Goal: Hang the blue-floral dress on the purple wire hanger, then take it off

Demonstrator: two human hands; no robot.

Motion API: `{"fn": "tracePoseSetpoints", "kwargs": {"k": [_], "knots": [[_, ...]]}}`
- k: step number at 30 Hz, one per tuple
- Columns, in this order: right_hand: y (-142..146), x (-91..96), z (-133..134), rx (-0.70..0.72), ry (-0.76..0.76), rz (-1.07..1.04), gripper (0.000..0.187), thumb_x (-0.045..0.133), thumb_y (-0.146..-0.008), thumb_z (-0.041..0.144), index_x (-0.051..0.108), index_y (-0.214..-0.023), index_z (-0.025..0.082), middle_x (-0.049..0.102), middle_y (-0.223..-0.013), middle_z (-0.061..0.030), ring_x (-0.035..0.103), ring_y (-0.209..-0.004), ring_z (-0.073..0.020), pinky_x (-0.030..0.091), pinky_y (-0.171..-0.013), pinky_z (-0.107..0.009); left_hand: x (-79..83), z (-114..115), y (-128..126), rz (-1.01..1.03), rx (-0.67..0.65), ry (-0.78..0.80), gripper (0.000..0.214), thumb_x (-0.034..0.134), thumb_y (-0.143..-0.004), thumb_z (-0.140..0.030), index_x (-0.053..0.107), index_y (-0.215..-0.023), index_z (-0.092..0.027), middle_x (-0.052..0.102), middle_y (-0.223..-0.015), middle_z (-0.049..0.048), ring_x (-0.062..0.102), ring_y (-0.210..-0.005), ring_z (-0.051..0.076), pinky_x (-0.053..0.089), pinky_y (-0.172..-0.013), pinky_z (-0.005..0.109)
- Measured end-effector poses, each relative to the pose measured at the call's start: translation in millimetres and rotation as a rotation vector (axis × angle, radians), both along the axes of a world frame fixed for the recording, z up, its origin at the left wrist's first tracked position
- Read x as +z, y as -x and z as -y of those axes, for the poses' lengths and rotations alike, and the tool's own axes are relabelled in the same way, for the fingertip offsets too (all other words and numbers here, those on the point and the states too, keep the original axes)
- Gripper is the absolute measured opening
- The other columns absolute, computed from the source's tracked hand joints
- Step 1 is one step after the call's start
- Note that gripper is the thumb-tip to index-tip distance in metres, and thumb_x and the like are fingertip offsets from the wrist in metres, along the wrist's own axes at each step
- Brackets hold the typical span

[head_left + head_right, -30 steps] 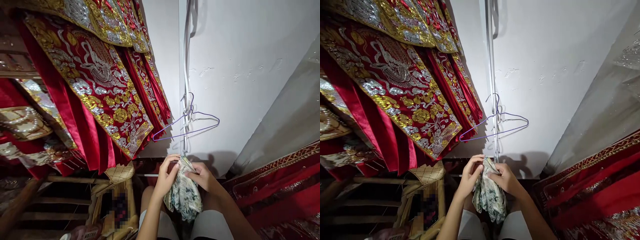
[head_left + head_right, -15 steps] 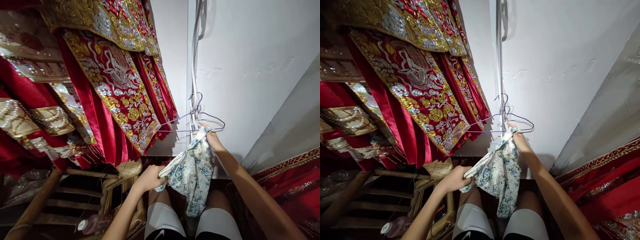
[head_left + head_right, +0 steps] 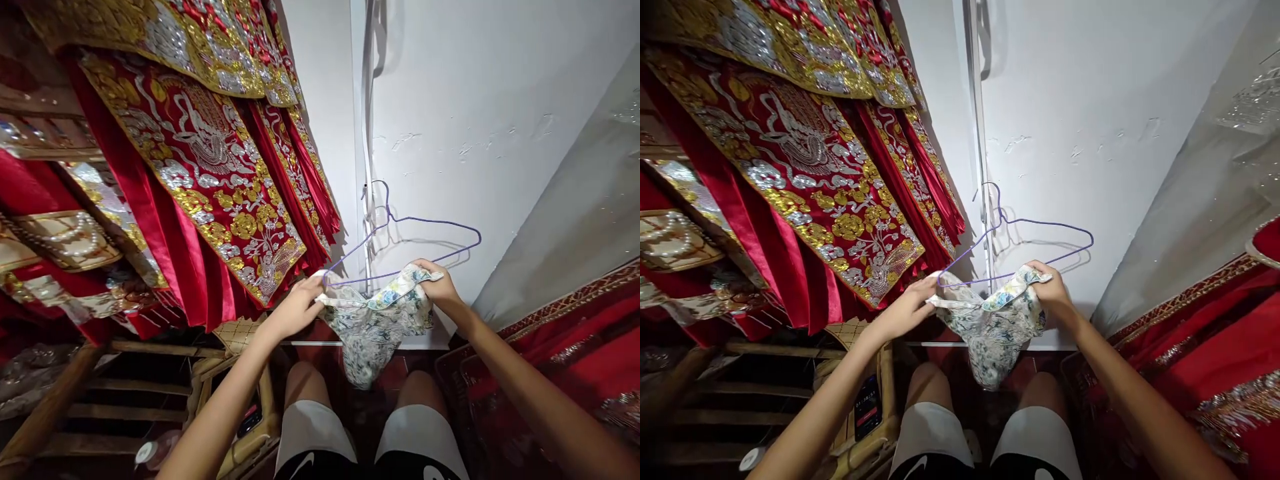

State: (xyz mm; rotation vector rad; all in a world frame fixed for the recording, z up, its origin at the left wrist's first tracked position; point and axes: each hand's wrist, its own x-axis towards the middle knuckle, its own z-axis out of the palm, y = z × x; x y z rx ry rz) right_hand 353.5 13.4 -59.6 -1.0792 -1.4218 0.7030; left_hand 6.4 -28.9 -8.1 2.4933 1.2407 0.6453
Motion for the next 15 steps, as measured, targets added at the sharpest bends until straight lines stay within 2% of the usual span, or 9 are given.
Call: {"fn": "tracePoseSetpoints", "kwargs": {"k": [2, 5, 7, 10, 12, 14, 15], "knots": [[0.3, 1.4, 9.1, 0.064, 0.008, 0.000, 0.025, 0.056, -0.063, 0.017, 0.073, -0.083, 0.018, 0.069, -0.074, -0.0013, 0.059, -0.073, -0.0187, 0.045, -0.064, -0.026, 9.2, -9.9, -11.1, 0.205, -0.077, -0.058, 0.023, 0.049, -0.094, -0.028, 0.071, -0.088, -0.021, 0.068, -0.129, 0.0119, 0.054, -0.133, 0.028, 0.037, -0.117, 0.045], [5.8, 5.1, 20.1, 0.191, 0.083, -0.017, 0.021, 0.059, -0.066, 0.017, 0.073, -0.082, 0.018, 0.069, -0.076, -0.0010, 0.059, -0.071, -0.0172, 0.045, -0.063, -0.025, 22.0, -28.5, -22.4, 0.421, -0.017, -0.064, 0.026, 0.049, -0.094, -0.033, 0.068, -0.084, -0.019, 0.073, -0.107, 0.0107, 0.066, -0.108, 0.025, 0.049, -0.101, 0.040], [10.9, 8.5, 26.9, 0.263, 0.129, -0.029, 0.019, 0.061, -0.069, 0.018, 0.073, -0.083, 0.017, 0.069, -0.078, -0.0013, 0.059, -0.070, -0.0164, 0.045, -0.062, -0.025, 31.6, -43.0, -25.2, 0.502, 0.006, -0.009, 0.020, 0.054, -0.091, -0.032, 0.067, -0.088, -0.018, 0.072, -0.091, 0.0060, 0.065, -0.084, 0.019, 0.053, -0.083, 0.033], [12.4, 13.5, 36.1, 0.290, 0.115, -0.035, 0.032, 0.063, -0.069, 0.019, 0.074, -0.099, 0.017, 0.070, -0.082, -0.0021, 0.061, -0.070, -0.0164, 0.047, -0.062, -0.026, 44.4, -64.6, -22.4, 0.576, -0.063, 0.204, 0.023, 0.064, -0.080, -0.029, 0.069, -0.098, -0.017, 0.071, -0.087, 0.0036, 0.061, -0.071, 0.015, 0.050, -0.068, 0.026], [4.1, 16.4, 37.9, 0.205, 0.038, -0.072, 0.058, 0.066, -0.067, 0.020, 0.066, -0.125, 0.019, 0.072, -0.084, -0.0019, 0.061, -0.068, -0.0172, 0.049, -0.062, -0.026, 48.2, -76.1, -17.0, 0.644, -0.094, 0.426, 0.023, 0.069, -0.072, -0.030, 0.073, -0.089, -0.015, 0.071, -0.079, 0.0041, 0.061, -0.064, 0.015, 0.047, -0.060, 0.025], [-12.4, 19.8, 32.7, 0.014, -0.055, -0.143, 0.085, 0.070, -0.067, 0.022, 0.046, -0.148, 0.020, 0.074, -0.083, -0.0017, 0.062, -0.065, -0.0182, 0.051, -0.062, -0.028, 47.2, -83.4, -11.2, 0.774, -0.062, 0.604, 0.019, 0.074, -0.062, -0.029, 0.072, -0.074, -0.014, 0.068, -0.066, 0.0030, 0.060, -0.056, 0.015, 0.045, -0.054, 0.024], [-22.7, 22.0, 27.2, -0.090, -0.085, -0.166, 0.092, 0.073, -0.067, 0.023, 0.040, -0.153, 0.020, 0.074, -0.083, -0.0024, 0.063, -0.065, -0.0190, 0.052, -0.063, -0.028, 45.2, -85.4, -9.2, 0.848, -0.030, 0.647, 0.020, 0.077, -0.057, -0.027, 0.071, -0.071, -0.014, 0.068, -0.063, 0.0024, 0.060, -0.054, 0.015, 0.044, -0.054, 0.024]]}}
